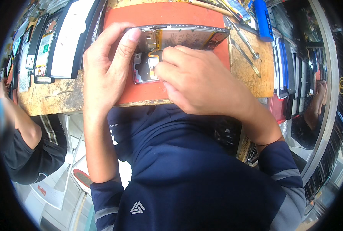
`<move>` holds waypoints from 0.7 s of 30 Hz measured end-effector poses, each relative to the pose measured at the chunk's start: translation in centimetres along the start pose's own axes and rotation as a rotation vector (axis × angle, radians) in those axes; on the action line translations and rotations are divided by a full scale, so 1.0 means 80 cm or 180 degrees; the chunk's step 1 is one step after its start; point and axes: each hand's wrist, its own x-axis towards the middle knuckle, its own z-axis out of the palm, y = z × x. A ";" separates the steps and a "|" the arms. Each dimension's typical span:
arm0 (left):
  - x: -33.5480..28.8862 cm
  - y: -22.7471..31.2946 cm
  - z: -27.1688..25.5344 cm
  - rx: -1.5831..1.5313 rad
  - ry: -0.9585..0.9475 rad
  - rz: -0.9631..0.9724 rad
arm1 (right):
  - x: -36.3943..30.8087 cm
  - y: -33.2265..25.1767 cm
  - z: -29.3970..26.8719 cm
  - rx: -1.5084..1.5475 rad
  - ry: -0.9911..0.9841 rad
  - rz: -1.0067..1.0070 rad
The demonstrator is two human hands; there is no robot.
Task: The person assembles a smartphone by placing a battery into the chassis, applying adhesive strips, and closing the back cover. They then open the device, remove the screen assembly, and place it aside.
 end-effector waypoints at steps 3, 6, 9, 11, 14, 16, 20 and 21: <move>-0.001 0.002 -0.001 0.0048 -0.0004 -0.0048 | 0.002 0.000 0.002 0.0122 0.0055 -0.0009; 0.000 0.002 0.000 0.0057 0.0006 -0.0055 | 0.004 -0.002 0.008 0.0162 0.0106 -0.0043; 0.001 0.000 0.001 0.0019 0.0008 -0.0006 | 0.005 -0.002 0.011 0.0136 0.0162 -0.0073; 0.000 -0.001 0.001 0.0005 0.0009 0.0002 | 0.006 -0.002 0.010 0.0119 0.0115 -0.0063; -0.003 -0.003 0.002 0.0039 0.0062 0.0031 | 0.009 -0.001 0.010 0.0120 -0.0026 -0.0005; -0.006 -0.004 0.005 -0.0035 0.0118 0.0016 | 0.010 -0.002 0.011 0.0152 -0.0042 0.0049; -0.008 -0.009 0.011 -0.0211 0.0229 0.0053 | 0.010 -0.006 0.016 0.0165 0.0180 0.0060; -0.009 -0.010 0.011 -0.0217 0.0214 0.0040 | 0.009 -0.007 0.017 0.0174 0.0182 0.0063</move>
